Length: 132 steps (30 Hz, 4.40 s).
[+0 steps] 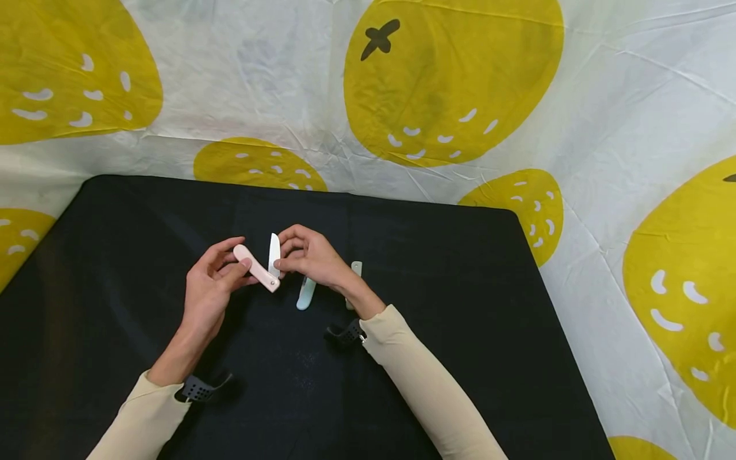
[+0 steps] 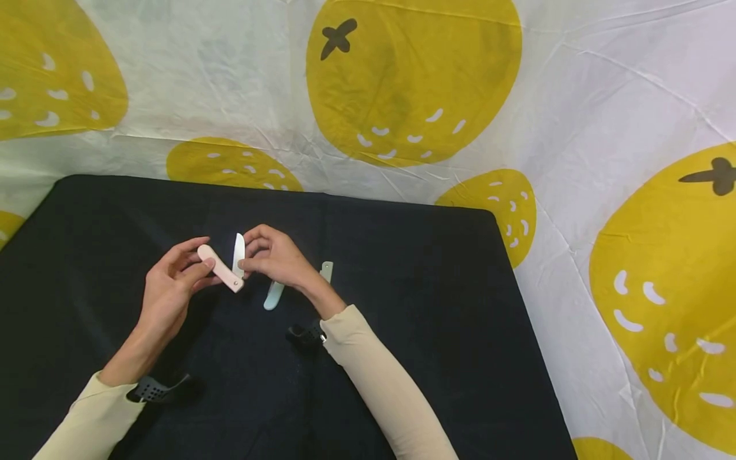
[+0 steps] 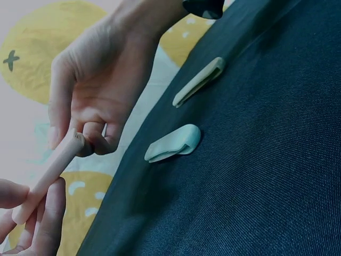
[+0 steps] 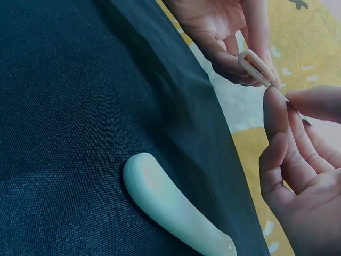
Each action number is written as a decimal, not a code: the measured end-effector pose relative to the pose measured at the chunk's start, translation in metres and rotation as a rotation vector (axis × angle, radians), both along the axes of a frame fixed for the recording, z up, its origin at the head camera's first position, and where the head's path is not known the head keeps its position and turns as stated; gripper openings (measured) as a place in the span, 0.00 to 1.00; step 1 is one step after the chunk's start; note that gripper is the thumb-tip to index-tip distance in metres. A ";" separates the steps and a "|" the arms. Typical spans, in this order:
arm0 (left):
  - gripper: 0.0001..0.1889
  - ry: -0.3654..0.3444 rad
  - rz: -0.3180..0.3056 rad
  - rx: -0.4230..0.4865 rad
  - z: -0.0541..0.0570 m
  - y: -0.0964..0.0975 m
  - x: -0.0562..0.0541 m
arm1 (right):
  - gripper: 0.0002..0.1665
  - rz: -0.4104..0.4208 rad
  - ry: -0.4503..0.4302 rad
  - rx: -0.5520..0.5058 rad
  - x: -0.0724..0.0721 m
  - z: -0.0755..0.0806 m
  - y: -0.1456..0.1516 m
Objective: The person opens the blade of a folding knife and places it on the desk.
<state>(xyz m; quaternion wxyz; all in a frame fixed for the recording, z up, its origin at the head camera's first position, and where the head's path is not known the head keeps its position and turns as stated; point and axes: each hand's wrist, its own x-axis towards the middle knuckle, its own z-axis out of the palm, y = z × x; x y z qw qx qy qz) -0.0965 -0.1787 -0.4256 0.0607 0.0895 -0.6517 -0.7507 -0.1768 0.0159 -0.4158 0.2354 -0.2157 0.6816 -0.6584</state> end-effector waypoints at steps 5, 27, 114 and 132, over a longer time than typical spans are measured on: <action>0.21 -0.007 -0.001 -0.005 -0.002 0.001 0.000 | 0.21 -0.009 0.013 0.010 0.000 -0.001 0.001; 0.21 0.026 -0.079 -0.081 -0.012 -0.009 0.007 | 0.20 -0.051 -0.006 0.026 -0.003 -0.006 0.003; 0.15 0.004 0.323 -0.481 -0.024 -0.007 0.017 | 0.21 -0.540 -0.057 -0.186 -0.001 -0.014 -0.028; 0.20 -0.051 0.041 -0.610 -0.026 -0.012 0.030 | 0.35 -0.431 0.014 -0.093 -0.009 -0.021 -0.026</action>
